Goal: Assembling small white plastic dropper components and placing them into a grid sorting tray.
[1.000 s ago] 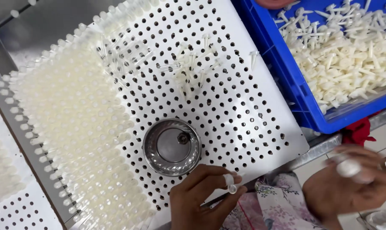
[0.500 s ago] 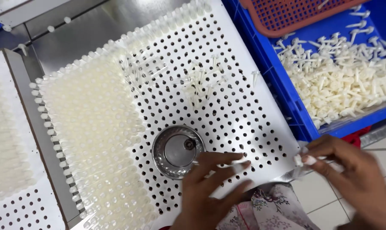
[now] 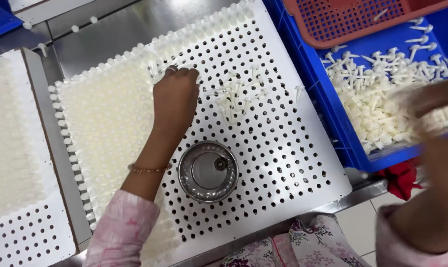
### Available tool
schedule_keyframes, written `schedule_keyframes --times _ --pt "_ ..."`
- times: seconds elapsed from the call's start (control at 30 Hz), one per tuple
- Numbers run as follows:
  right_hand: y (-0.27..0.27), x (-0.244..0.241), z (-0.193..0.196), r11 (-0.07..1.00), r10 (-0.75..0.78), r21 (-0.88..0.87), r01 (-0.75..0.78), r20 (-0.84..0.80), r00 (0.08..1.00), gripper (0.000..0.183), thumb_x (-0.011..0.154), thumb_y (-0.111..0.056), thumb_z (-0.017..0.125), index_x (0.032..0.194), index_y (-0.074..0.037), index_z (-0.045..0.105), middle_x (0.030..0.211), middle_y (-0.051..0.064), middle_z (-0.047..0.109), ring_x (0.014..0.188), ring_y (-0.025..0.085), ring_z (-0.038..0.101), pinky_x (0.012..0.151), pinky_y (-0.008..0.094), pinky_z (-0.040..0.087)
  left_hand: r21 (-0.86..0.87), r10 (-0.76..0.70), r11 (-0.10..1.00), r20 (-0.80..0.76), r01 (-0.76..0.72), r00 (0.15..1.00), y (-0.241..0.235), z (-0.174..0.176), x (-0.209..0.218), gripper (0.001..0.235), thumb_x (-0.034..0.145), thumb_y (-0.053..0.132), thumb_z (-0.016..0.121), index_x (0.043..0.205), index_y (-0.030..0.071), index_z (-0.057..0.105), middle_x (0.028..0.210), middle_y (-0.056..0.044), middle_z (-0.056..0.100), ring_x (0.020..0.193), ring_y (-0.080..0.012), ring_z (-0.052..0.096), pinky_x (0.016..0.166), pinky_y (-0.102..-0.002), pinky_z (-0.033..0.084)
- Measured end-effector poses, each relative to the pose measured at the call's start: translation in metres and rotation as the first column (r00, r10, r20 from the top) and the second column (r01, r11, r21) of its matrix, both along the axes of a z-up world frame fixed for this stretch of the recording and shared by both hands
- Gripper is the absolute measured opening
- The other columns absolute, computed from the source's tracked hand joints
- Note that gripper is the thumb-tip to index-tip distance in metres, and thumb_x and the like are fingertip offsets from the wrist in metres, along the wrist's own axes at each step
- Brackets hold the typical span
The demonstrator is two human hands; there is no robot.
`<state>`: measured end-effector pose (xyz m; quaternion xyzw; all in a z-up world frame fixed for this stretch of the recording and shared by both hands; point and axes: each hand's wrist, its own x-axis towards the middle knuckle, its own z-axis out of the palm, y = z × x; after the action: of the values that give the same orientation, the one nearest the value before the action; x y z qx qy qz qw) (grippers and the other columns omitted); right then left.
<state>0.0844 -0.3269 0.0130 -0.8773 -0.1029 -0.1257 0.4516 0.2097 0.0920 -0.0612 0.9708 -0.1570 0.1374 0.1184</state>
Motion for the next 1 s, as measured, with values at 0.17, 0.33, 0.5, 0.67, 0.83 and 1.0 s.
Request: schedule_keyframes --times 0.17,0.33,0.5,0.67,0.83,1.0 --pt "0.128 -0.028 -0.025 0.962 0.256 -0.09 -0.257 -0.018 0.966 0.014 0.077 -0.004 0.08 0.086 -0.006 0.07 0.089 0.01 0.073 0.081 0.021 0.073 0.067 0.03 0.058 0.108 0.01 0.994 0.039 -0.014 0.999 0.012 -0.029 0.017 0.012 0.081 -0.005 0.068 0.091 0.002 0.067 0.097 -0.016 0.068 0.097 -0.0353 0.066 0.077 -0.046 0.057" --pt "0.148 -0.032 -0.068 0.907 0.35 -0.093 -0.412 -0.379 0.857 0.012 0.088 -0.007 0.075 0.09 0.0 0.065 0.084 0.014 0.061 0.076 0.032 0.063 0.065 0.043 0.052 -0.079 -0.078 0.993 0.093 0.086 0.993 0.004 0.019 -0.007 0.029 0.077 0.0 0.078 0.105 0.0 0.07 0.103 -0.017 0.066 0.082 -0.0332 0.066 0.07 -0.041 0.056" --pt "0.139 -0.028 -0.071 0.938 0.319 0.032 -0.346 -0.479 0.818 0.013 0.088 -0.009 0.075 0.087 -0.001 0.065 0.082 0.009 0.065 0.07 0.021 0.067 0.062 0.034 0.055 -0.368 -0.129 0.929 -0.201 0.047 0.971 -0.003 0.059 -0.11 0.018 0.089 0.003 0.082 0.099 0.003 0.068 0.106 -0.012 0.069 0.087 -0.024 0.073 0.074 -0.03 0.062" --pt "0.137 -0.03 -0.076 0.948 0.31 0.084 -0.308 -0.469 0.827 0.013 0.085 -0.008 0.078 0.089 -0.001 0.067 0.082 0.006 0.067 0.066 0.015 0.067 0.059 0.029 0.054 -0.33 -0.108 0.943 -0.43 -0.045 0.896 -0.031 0.057 -0.174 0.023 0.079 0.006 0.078 0.101 0.004 0.071 0.104 -0.014 0.073 0.084 -0.0303 0.073 0.07 -0.038 0.059" --pt "0.132 -0.034 -0.064 0.936 0.348 0.179 -0.303 -0.337 0.875 0.011 0.081 -0.003 0.079 0.087 -0.002 0.07 0.082 0.005 0.07 0.075 0.015 0.071 0.067 0.026 0.056 -0.188 -0.053 0.982 -0.435 -0.034 0.899 -0.044 0.055 -0.178 0.017 0.086 0.003 0.07 0.102 -0.001 0.069 0.095 -0.016 0.07 0.087 -0.0384 0.069 0.072 -0.045 0.055" --pt "0.142 -0.035 -0.058 0.919 0.346 0.282 -0.276 -0.242 0.906 0.014 0.083 0.0 0.082 0.087 -0.004 0.069 0.089 0.006 0.075 0.084 0.015 0.076 0.073 0.026 0.06 -0.246 -0.03 0.966 -0.397 -0.075 0.917 -0.042 0.062 -0.15 0.011 0.086 0.006 0.075 0.093 -0.001 0.072 0.091 -0.014 0.072 0.076 -0.0331 0.071 0.063 -0.041 0.055"
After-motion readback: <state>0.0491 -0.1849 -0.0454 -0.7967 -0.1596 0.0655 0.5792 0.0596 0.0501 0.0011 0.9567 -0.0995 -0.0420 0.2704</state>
